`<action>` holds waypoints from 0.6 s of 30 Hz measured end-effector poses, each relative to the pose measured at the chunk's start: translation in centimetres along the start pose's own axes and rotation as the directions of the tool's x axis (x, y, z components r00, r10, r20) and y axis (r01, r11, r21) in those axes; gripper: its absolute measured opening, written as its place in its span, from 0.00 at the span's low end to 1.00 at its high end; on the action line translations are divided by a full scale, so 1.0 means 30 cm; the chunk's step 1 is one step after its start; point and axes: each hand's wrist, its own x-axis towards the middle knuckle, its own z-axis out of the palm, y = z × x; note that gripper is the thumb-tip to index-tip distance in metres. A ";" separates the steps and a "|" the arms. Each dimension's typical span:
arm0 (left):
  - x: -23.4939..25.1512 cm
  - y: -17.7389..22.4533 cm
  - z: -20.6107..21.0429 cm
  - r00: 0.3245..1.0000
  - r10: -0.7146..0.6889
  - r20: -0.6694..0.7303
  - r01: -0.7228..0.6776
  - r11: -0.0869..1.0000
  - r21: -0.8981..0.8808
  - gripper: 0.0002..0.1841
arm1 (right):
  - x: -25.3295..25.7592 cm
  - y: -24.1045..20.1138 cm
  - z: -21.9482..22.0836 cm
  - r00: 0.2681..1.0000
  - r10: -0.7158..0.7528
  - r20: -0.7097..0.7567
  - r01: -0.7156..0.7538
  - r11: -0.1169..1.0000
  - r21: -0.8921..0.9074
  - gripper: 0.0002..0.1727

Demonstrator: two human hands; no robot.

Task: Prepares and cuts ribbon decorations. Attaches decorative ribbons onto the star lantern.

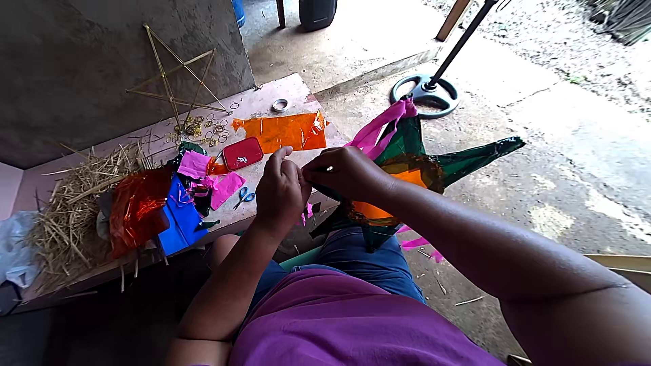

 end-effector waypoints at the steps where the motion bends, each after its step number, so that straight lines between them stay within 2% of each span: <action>1: 0.000 -0.007 0.000 1.000 -0.014 -0.018 0.014 1.000 -0.005 0.06 | -0.002 0.001 -0.003 1.000 0.005 -0.001 -0.005 1.000 -0.002 0.10; 7: -0.003 -0.018 -0.016 0.999 -0.028 -0.020 0.024 0.981 -0.190 0.07 | -0.005 0.011 -0.009 1.000 0.008 -0.015 -0.008 1.000 -0.004 0.09; 9: 0.002 -0.013 -0.019 0.998 -0.067 0.015 0.069 0.963 -0.259 0.09 | -0.006 0.007 -0.005 1.000 0.002 -0.015 -0.002 1.000 -0.014 0.09; 11: 0.005 -0.008 -0.016 0.994 -0.107 0.032 0.112 0.947 -0.301 0.05 | -0.008 0.005 0.000 1.000 0.008 -0.016 -0.008 1.000 -0.026 0.10; 15: 0.006 -0.001 -0.022 0.988 -0.148 0.053 0.158 0.938 -0.310 0.05 | -0.007 0.007 0.009 1.000 0.004 -0.007 -0.004 0.999 -0.032 0.09; 18: 0.004 -0.007 -0.023 0.991 -0.130 0.031 0.133 0.957 -0.258 0.04 | -0.004 0.005 0.015 1.000 -0.008 -0.017 0.008 1.000 -0.028 0.09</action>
